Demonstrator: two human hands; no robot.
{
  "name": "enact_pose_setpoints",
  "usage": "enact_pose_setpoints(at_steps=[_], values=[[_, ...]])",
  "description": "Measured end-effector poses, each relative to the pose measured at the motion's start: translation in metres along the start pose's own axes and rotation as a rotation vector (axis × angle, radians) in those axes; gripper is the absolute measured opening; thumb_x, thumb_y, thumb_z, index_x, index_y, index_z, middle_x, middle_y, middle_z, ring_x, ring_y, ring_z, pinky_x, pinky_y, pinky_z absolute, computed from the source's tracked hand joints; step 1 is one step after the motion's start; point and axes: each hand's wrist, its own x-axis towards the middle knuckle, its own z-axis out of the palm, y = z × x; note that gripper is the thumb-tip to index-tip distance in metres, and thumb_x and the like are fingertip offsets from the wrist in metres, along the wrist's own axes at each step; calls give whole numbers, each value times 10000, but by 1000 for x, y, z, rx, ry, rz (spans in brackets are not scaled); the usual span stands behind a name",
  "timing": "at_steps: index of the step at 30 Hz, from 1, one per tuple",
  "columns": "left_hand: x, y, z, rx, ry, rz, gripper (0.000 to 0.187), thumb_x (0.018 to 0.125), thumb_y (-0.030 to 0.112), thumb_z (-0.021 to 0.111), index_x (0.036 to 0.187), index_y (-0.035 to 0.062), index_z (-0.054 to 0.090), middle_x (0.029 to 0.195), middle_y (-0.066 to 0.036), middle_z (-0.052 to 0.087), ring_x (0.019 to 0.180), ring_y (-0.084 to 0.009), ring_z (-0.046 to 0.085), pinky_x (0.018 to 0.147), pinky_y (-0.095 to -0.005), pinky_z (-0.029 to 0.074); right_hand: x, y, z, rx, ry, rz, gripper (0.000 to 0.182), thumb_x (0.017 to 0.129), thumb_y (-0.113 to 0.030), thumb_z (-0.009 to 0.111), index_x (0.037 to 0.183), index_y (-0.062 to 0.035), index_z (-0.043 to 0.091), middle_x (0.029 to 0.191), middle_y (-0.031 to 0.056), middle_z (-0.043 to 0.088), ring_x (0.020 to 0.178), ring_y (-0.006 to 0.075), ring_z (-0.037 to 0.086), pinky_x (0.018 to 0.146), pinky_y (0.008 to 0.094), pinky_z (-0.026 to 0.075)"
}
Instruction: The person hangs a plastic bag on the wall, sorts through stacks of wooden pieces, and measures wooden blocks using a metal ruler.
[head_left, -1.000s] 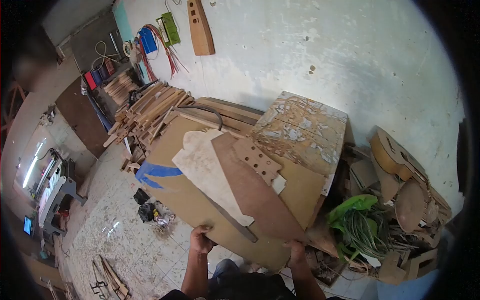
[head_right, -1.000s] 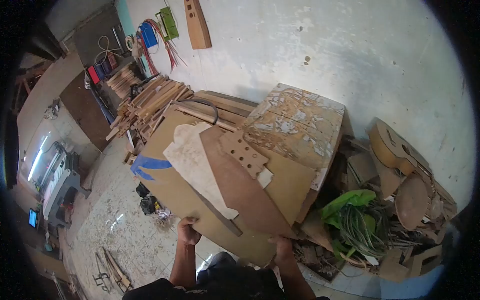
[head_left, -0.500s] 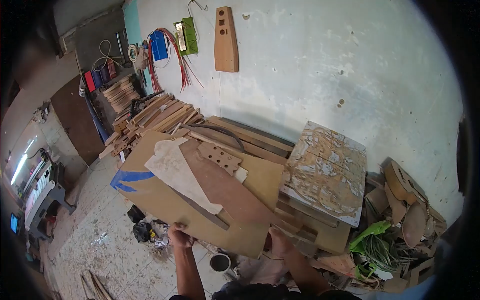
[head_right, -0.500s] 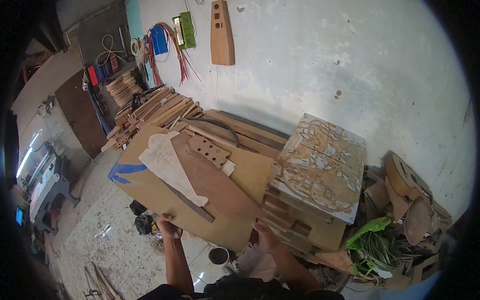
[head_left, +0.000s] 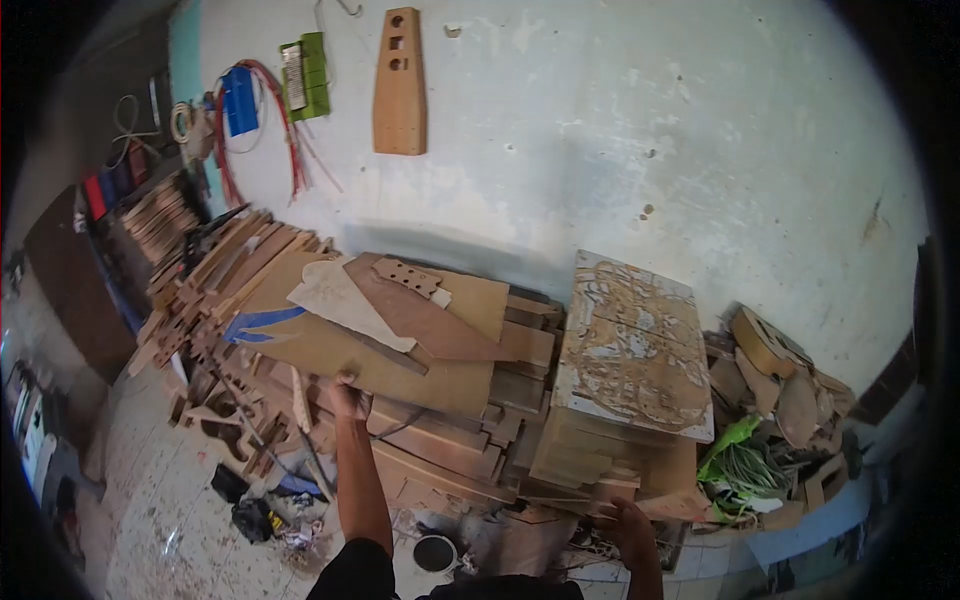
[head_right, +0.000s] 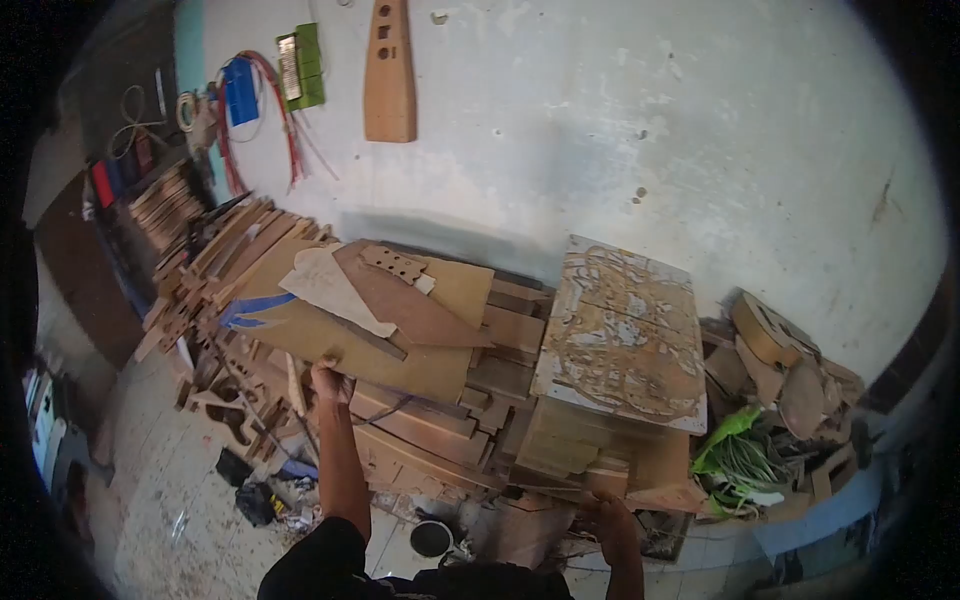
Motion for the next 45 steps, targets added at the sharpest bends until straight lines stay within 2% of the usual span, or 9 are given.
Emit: enact_pose_setpoints(at_steps=[11,13,20,25,28,33,35,41,45], values=[[159,-195,-62,112,109,-446,354,777,98,536,1117,3,555,977,-122,612,854,-301,645,655,-396,563,-84,52,-45,65,389,55,672,924,-449,604,1377,13,424,1259,198,580,1113,360,584,926,464,476],[140,-215,-14,577,578,-338,390,854,109,533,1216,-17,467,1072,-158,572,907,-311,626,660,-391,571,-87,53,-45,25,399,90,667,928,-451,597,1373,18,430,1260,200,579,1112,375,579,945,471,463],[104,-210,46,658,541,-329,554,894,157,567,1367,-19,339,1274,-196,470,1113,-319,548,939,-453,467,-64,27,-67,-133,377,86,522,947,-330,589,1327,9,473,1192,160,620,1052,284,618,884,425,504],[35,-218,114,998,589,-157,552,913,305,550,1370,24,423,1274,-159,522,1114,-326,545,949,-478,442,-2,-48,-111,-421,603,-314,298,927,-206,615,1140,2,611,999,81,654,839,158,623,744,302,515],[-16,-231,156,755,-36,-521,614,919,387,554,1408,47,407,1319,-148,517,1160,-330,524,972,-451,410,59,-95,-137,-657,805,-782,348,920,-218,626,1153,37,590,1031,126,646,909,194,621,814,330,495],[-50,-289,199,1173,-157,-597,539,911,380,586,1318,34,517,1174,-149,629,1020,-291,603,800,-413,483,149,-146,-154,-792,686,-636,508,909,-368,640,1162,67,574,1079,228,636,994,302,630,892,388,469],[-51,-306,193,1500,-267,-342,489,919,386,581,1228,7,585,1031,-176,672,915,-266,629,777,-395,478,168,-160,-150,-896,532,-257,491,921,-367,623,1175,50,577,1051,177,639,942,252,595,867,347,447],[-114,-249,219,1498,-216,-372,436,922,326,603,1179,-26,607,957,-142,679,860,-247,631,777,-385,480,113,-151,-129,-846,425,-417,484,927,-412,613,1051,55,590,892,144,652,776,237,610,711,390,473],[-196,-189,193,887,116,-581,434,888,306,635,1185,-9,600,977,-89,663,861,-229,646,789,-352,514,83,-117,-117,-819,301,-350,456,897,-365,658,1115,33,602,927,187,675,872,252,664,792,383,496]])
